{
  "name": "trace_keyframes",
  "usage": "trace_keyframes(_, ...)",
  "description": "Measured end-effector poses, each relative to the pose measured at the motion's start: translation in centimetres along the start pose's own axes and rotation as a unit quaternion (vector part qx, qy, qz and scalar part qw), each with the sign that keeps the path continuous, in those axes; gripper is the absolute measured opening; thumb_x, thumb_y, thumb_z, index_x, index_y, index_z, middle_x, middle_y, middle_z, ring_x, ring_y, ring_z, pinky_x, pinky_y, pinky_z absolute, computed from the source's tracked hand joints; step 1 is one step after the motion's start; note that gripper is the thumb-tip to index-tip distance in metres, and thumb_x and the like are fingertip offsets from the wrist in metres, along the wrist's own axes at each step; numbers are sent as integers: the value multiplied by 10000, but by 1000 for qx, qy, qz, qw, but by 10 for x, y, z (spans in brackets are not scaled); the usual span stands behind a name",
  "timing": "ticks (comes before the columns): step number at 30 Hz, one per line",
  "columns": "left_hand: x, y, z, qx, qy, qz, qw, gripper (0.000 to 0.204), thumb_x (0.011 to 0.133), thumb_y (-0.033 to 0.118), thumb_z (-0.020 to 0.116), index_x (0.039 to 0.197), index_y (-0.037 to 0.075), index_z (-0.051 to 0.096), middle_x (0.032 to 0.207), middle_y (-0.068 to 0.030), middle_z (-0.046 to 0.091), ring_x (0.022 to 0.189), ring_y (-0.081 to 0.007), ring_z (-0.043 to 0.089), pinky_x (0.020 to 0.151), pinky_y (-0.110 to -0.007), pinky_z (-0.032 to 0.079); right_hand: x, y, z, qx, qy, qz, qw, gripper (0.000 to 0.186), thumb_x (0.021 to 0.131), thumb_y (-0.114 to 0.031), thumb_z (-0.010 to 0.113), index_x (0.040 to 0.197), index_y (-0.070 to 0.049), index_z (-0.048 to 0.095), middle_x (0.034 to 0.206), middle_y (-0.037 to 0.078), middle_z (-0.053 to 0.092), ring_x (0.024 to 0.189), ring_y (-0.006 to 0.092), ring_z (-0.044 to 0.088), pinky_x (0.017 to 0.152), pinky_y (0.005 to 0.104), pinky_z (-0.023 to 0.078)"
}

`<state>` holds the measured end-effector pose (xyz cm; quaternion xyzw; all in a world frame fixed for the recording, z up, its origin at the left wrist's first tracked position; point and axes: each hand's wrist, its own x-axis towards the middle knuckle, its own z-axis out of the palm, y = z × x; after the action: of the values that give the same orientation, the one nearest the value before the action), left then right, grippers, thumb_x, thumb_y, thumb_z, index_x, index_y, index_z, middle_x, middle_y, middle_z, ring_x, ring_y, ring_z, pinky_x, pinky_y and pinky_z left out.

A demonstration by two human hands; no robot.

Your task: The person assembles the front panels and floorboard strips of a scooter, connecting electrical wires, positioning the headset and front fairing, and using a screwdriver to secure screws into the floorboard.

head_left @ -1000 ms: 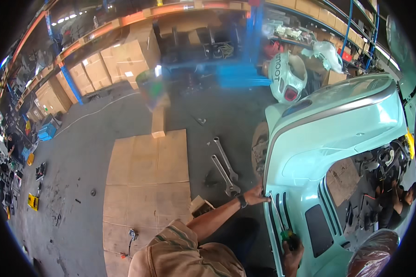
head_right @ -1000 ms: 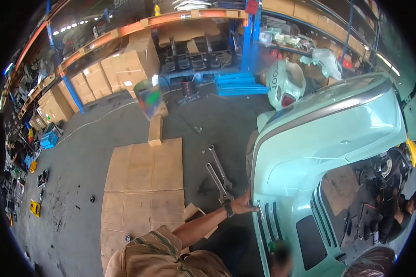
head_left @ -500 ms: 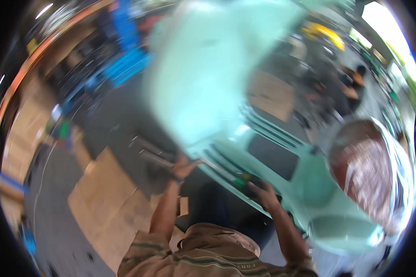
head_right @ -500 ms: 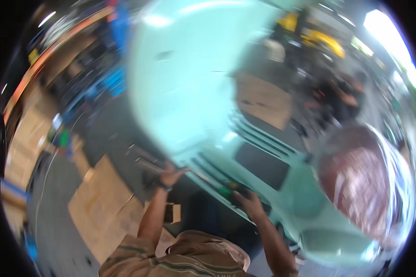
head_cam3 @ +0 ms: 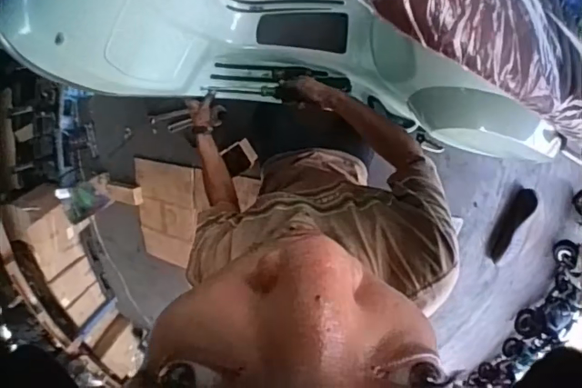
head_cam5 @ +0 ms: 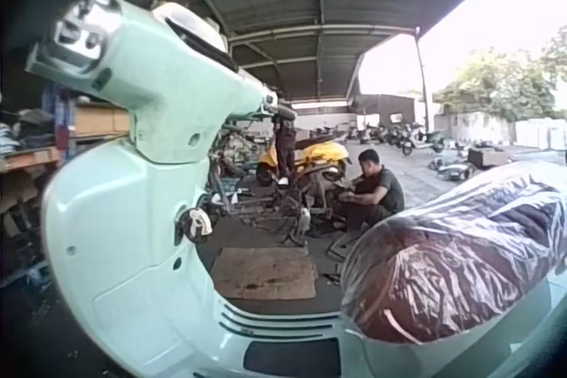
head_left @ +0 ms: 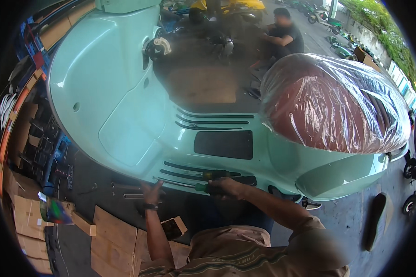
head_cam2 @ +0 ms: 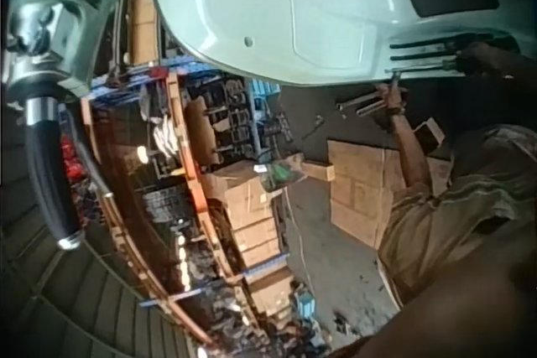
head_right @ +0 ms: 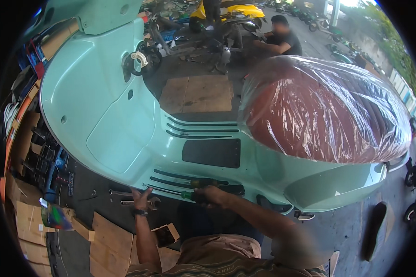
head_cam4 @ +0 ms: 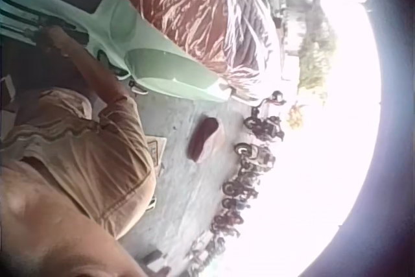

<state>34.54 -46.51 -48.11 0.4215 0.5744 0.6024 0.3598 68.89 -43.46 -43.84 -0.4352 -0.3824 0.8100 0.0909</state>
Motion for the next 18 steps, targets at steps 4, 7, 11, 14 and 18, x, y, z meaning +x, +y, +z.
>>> trace_keyframes(4, 1, 16, -4, 32, 6, -37, 999, 855, 739, 99, 829, 1406, 1, 302, 1264, -175, 490, 1009, -258, 553, 708, -333, 501, -9, 18, 26, -485, 268, -411, 723, 463, 1013, -411, 525, 1193, 12, 570, 891, 109, 648, 680, 174, 603, 611, 327, 514)
trace_keyframes(7, 6, 17, -5, 44, 15, -59, 997, 920, 725, 71, 839, 1452, -18, 282, 1344, -149, 476, 1228, -260, 455, 1076, -355, 340, -8, -1, 20, -431, 202, -343, 810, 504, 990, -423, 559, 1236, 17, 538, 867, 152, 648, 701, 265, 637, 688, 396, 543)
trace_keyframes(11, 5, 10, -7, 41, -2, -59, 997, 846, 726, 74, 837, 1405, -17, 341, 1278, -142, 528, 1161, -254, 504, 1033, -359, 386, 12, -7, -6, -74, 8, -10, 997, 519, 976, -379, 589, 1312, 5, 491, 922, 218, 667, 768, 383, 668, 740, 453, 544)
trace_keyframes(14, 9, -15, -19, 68, -9, -2, 998, 782, 728, 70, 833, 1364, -17, 385, 1212, -125, 568, 1103, -247, 539, 987, -363, 425, -2, -2, 19, -354, 167, -318, 863, 460, 996, -391, 554, 1238, 0, 543, 860, 159, 653, 640, 267, 615, 585, 369, 501)
trace_keyframes(18, 12, -35, -18, 72, 10, 7, 997, 768, 731, 112, 840, 1349, -7, 399, 1188, -123, 582, 1064, -240, 564, 951, -362, 456, -6, 4, 23, -530, 251, -473, 657, 485, 1020, -460, 493, 1147, -1, 585, 813, 79, 624, 581, 142, 544, 485, 290, 452)
